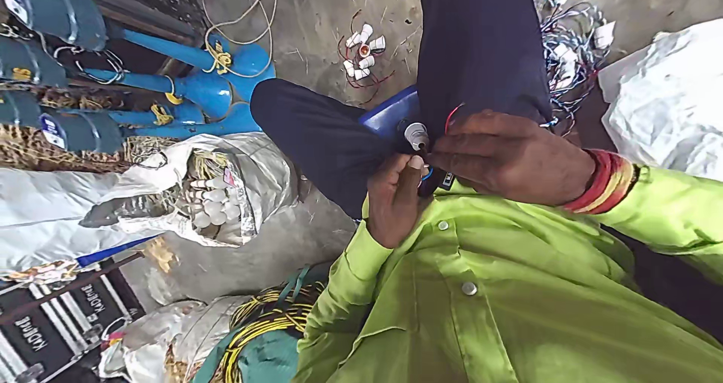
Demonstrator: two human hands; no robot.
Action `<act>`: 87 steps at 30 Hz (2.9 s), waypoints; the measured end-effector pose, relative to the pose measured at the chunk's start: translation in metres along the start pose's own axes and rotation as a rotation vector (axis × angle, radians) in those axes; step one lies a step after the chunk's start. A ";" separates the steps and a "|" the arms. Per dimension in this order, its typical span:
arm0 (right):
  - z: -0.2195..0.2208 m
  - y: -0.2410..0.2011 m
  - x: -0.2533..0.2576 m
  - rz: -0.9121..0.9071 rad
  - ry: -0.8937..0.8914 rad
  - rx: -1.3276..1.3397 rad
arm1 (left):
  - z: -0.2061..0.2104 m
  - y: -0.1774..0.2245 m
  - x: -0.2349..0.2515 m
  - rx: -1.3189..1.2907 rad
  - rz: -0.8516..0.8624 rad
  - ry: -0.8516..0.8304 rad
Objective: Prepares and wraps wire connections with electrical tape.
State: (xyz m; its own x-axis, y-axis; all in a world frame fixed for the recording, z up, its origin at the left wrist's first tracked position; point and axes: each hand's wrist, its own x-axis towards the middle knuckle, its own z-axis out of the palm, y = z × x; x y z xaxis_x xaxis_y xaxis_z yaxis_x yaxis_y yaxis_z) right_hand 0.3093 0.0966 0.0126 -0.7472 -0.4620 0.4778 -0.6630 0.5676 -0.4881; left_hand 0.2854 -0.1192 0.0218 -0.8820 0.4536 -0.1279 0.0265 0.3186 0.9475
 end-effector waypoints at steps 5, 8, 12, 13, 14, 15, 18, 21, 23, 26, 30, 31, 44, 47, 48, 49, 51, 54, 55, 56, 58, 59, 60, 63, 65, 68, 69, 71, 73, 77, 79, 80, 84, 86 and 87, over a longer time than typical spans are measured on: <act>0.008 -0.001 -0.004 0.048 0.028 0.020 | -0.009 0.001 0.007 -0.381 -0.423 -0.159; 0.003 -0.003 -0.003 0.131 0.004 0.077 | -0.010 -0.002 0.005 -0.266 -0.409 -0.101; 0.001 -0.001 -0.003 0.202 -0.003 0.091 | -0.011 -0.007 0.002 -0.032 -0.002 0.092; 0.001 -0.001 -0.002 0.210 -0.008 0.089 | -0.011 -0.007 0.001 0.030 0.093 0.123; 0.001 0.000 -0.002 0.216 -0.013 0.088 | -0.012 -0.006 0.001 0.094 0.176 0.146; 0.001 0.000 -0.001 0.224 -0.024 0.084 | -0.012 -0.005 0.001 0.152 0.240 0.154; 0.001 -0.001 -0.001 0.220 -0.037 0.070 | -0.008 0.002 -0.002 0.274 0.306 0.127; 0.001 -0.002 -0.003 0.167 -0.034 0.047 | -0.006 0.006 -0.003 0.333 0.246 0.065; 0.002 -0.003 -0.004 0.128 -0.019 0.010 | -0.010 0.007 -0.001 0.334 0.193 -0.003; 0.004 -0.003 -0.005 0.072 -0.005 -0.009 | -0.014 0.006 0.001 0.268 0.177 -0.083; 0.001 -0.002 0.003 0.042 -0.036 -0.003 | -0.016 0.009 -0.001 0.345 0.264 -0.031; -0.001 -0.002 0.006 0.040 -0.043 0.001 | -0.016 0.010 -0.002 0.386 0.294 0.002; -0.036 -0.002 0.021 0.422 0.367 0.328 | -0.029 0.016 0.005 0.082 0.160 0.034; -0.045 0.010 0.014 0.503 0.251 0.261 | -0.034 0.014 0.006 0.018 0.120 -0.015; -0.047 0.012 0.012 0.465 0.195 0.208 | -0.034 0.013 0.006 0.009 0.121 -0.026; -0.047 0.013 0.011 0.406 0.137 0.156 | -0.034 0.013 0.006 0.008 0.122 -0.036; -0.043 0.016 0.013 0.273 0.065 0.114 | -0.036 0.012 0.007 0.029 0.126 -0.040; -0.037 0.019 0.014 0.226 0.001 0.114 | -0.036 0.010 0.008 0.022 0.118 -0.026; -0.036 0.018 0.014 0.251 0.006 0.123 | -0.037 0.010 0.008 -0.015 0.104 -0.027; -0.035 0.016 0.014 0.281 0.020 0.120 | -0.037 0.010 0.008 -0.078 0.076 -0.031; -0.031 0.009 0.015 0.287 0.089 0.082 | -0.038 0.011 0.007 -0.253 -0.013 -0.057; -0.029 0.007 0.017 0.242 0.117 0.035 | -0.038 0.012 0.008 -0.328 -0.062 -0.072; -0.027 0.005 0.020 0.186 0.126 -0.017 | -0.038 0.014 0.010 -0.392 -0.106 -0.090; -0.022 -0.005 0.026 0.098 0.078 -0.050 | -0.037 0.018 0.011 -0.538 -0.185 -0.186; -0.018 -0.004 0.025 0.124 0.062 0.033 | -0.041 0.017 0.010 -0.584 -0.184 -0.270; -0.020 -0.004 0.021 0.179 0.033 0.159 | -0.050 0.016 0.010 -0.554 -0.228 -0.377; -0.023 -0.007 0.019 0.188 0.026 0.181 | -0.050 0.017 0.009 -0.553 -0.261 -0.413; -0.027 -0.013 0.019 0.197 -0.005 0.190 | -0.048 0.014 0.006 -0.597 -0.299 -0.488; -0.028 -0.012 0.023 0.186 -0.026 0.174 | -0.048 0.007 0.010 -0.667 -0.253 -0.565; -0.031 -0.011 0.028 0.136 -0.073 0.129 | -0.044 0.001 0.012 -0.740 -0.222 -0.566; -0.034 -0.010 0.029 0.123 -0.110 0.101 | -0.044 0.001 0.012 -0.740 -0.228 -0.519; -0.034 -0.010 0.029 0.125 -0.120 0.090 | -0.043 0.001 0.011 -0.728 -0.238 -0.495; -0.033 -0.013 0.028 0.100 -0.130 0.049 | -0.040 0.007 0.009 -0.696 -0.297 -0.399; -0.034 -0.017 0.029 0.083 -0.131 0.008 | -0.038 0.009 0.008 -0.689 -0.311 -0.362; -0.033 -0.019 0.029 0.076 -0.131 -0.015 | -0.037 0.009 0.008 -0.679 -0.309 -0.341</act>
State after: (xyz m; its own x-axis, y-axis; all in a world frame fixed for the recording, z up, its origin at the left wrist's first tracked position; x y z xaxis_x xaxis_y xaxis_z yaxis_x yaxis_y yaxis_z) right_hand 0.3014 0.0954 0.0600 -0.7955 -0.5015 0.3401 -0.6042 0.6139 -0.5080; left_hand 0.2615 -0.1436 0.0398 -0.6083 0.6913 -0.3901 -0.5812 -0.0532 0.8120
